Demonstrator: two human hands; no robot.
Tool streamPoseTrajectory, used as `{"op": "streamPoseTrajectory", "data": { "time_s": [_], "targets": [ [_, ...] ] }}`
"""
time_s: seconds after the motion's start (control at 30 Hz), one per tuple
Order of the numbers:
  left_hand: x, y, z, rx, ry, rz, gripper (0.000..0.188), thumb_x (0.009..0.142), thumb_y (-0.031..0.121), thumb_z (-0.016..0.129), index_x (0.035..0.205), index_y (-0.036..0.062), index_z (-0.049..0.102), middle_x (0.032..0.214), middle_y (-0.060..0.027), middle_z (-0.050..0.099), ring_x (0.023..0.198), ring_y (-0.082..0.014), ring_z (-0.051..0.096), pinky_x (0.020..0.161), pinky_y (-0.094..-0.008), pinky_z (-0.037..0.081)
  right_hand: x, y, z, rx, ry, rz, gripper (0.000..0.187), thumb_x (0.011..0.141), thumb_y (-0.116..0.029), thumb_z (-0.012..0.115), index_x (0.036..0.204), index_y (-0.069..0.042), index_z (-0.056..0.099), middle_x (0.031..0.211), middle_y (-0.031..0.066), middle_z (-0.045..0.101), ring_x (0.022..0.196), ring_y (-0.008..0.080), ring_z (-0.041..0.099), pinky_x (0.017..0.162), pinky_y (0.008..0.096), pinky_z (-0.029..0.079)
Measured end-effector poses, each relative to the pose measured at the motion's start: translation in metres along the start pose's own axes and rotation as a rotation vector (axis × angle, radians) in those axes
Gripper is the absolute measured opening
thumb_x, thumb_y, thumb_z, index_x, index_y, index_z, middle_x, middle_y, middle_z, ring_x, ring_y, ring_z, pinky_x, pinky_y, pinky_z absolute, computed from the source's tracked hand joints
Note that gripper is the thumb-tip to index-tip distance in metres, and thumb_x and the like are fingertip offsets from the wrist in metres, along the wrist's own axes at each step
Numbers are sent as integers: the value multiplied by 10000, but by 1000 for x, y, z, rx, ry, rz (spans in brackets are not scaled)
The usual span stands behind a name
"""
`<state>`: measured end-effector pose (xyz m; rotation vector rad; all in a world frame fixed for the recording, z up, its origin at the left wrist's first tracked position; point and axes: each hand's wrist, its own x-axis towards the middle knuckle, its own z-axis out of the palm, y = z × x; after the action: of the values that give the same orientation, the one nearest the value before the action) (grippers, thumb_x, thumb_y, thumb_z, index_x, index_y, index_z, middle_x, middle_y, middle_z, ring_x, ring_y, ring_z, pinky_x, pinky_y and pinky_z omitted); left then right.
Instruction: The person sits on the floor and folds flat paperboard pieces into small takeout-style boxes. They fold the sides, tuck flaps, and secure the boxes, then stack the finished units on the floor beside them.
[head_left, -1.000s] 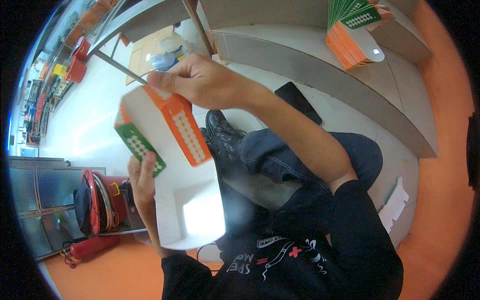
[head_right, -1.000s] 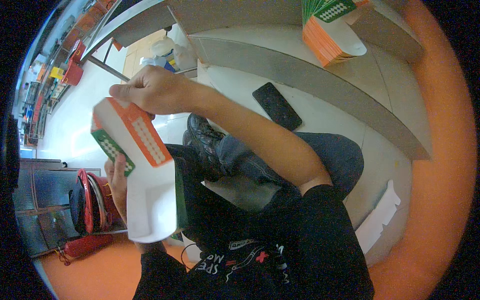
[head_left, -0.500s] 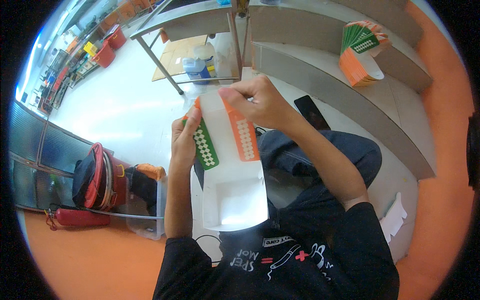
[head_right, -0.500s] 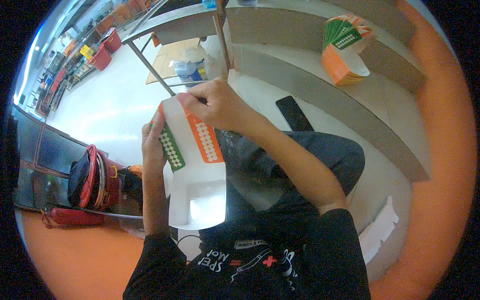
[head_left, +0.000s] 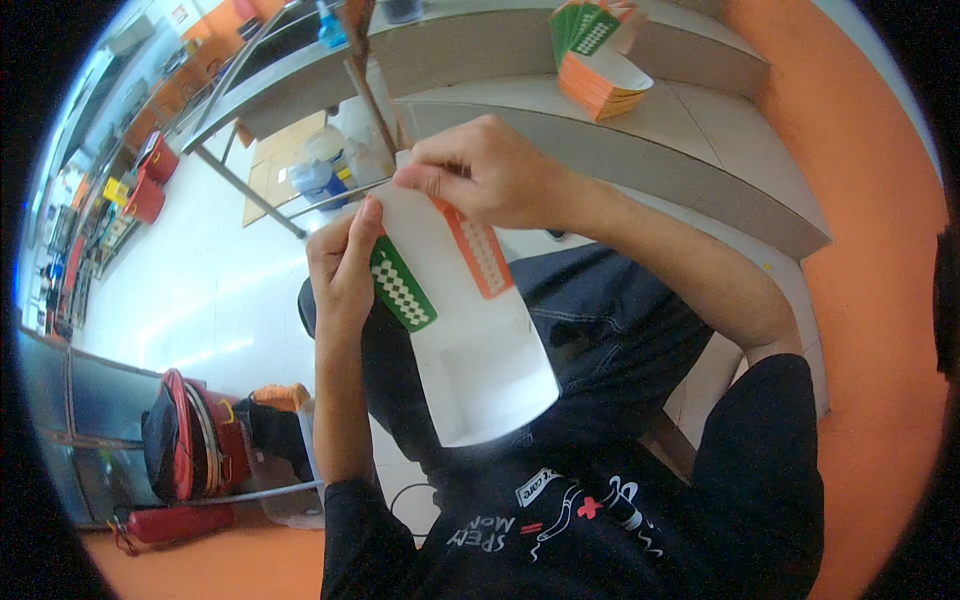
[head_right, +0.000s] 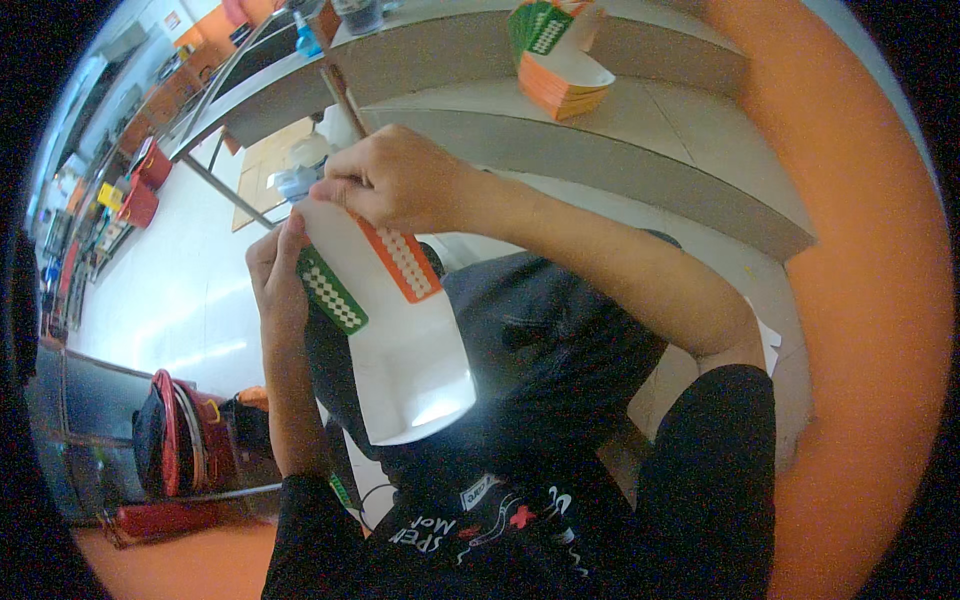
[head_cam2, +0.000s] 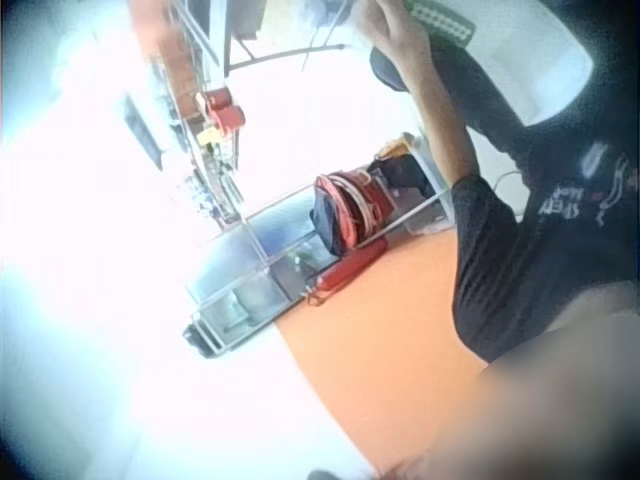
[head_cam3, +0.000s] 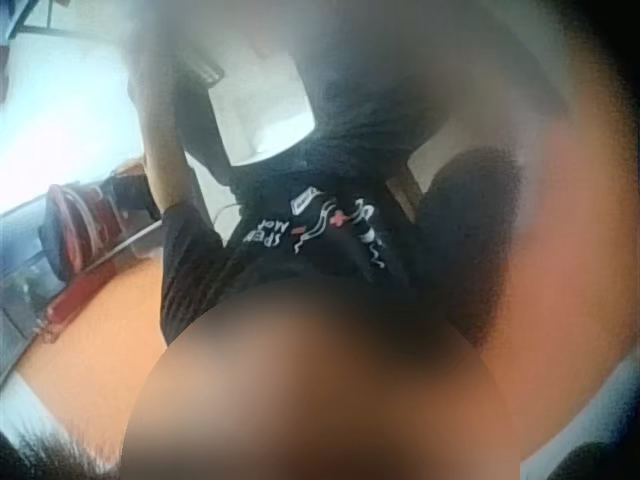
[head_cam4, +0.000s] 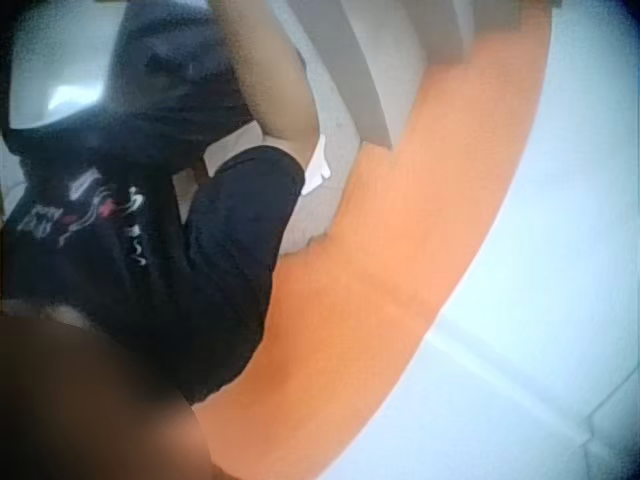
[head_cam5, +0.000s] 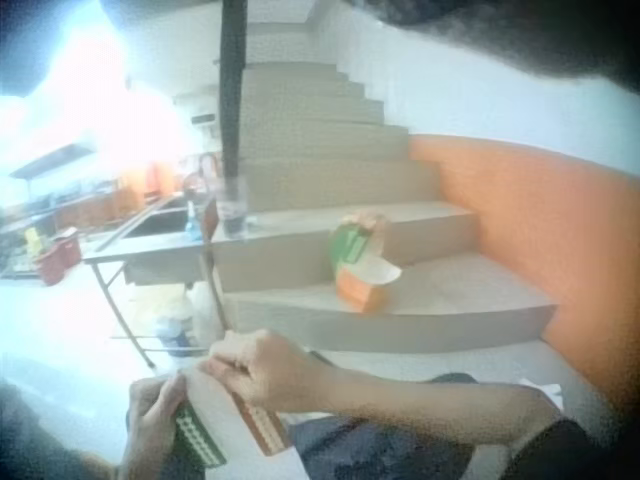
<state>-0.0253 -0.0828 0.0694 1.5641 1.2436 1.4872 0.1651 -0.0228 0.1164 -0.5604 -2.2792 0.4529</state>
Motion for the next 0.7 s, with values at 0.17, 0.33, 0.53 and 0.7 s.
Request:
{"op": "streamPoseTrajectory", "data": {
  "time_s": [0.17,0.33,0.53,0.7],
  "targets": [
    [70,23,50,287,117,506,295,946,187,553,819,-67,634,630,-89,567,552,-137,485,531,-283,375,-29,11,-65,-389,80,380,779,784,-574,656,1294,-15,467,1076,209,615,972,346,625,849,381,493],
    [147,54,137,240,123,667,250,918,177,571,812,-37,642,707,-160,614,587,-282,559,568,-347,429,-55,37,-106,-655,161,548,1164,601,-705,713,1413,11,282,1342,282,433,1204,413,483,994,459,417],
    [234,145,205,203,-835,344,528,889,480,556,1164,31,575,1015,-213,624,904,-260,598,731,-415,516,-73,81,-151,-569,310,647,1143,640,-574,779,1438,8,205,1343,257,433,1260,386,437,1035,422,376],
    [248,117,268,-18,-528,500,572,916,471,544,1245,3,554,1162,-224,609,1018,-295,629,882,-414,507,-86,135,-221,-454,436,706,1095,668,-477,793,1441,19,197,1381,252,402,1303,356,394,1056,398,354]
  ]
}}
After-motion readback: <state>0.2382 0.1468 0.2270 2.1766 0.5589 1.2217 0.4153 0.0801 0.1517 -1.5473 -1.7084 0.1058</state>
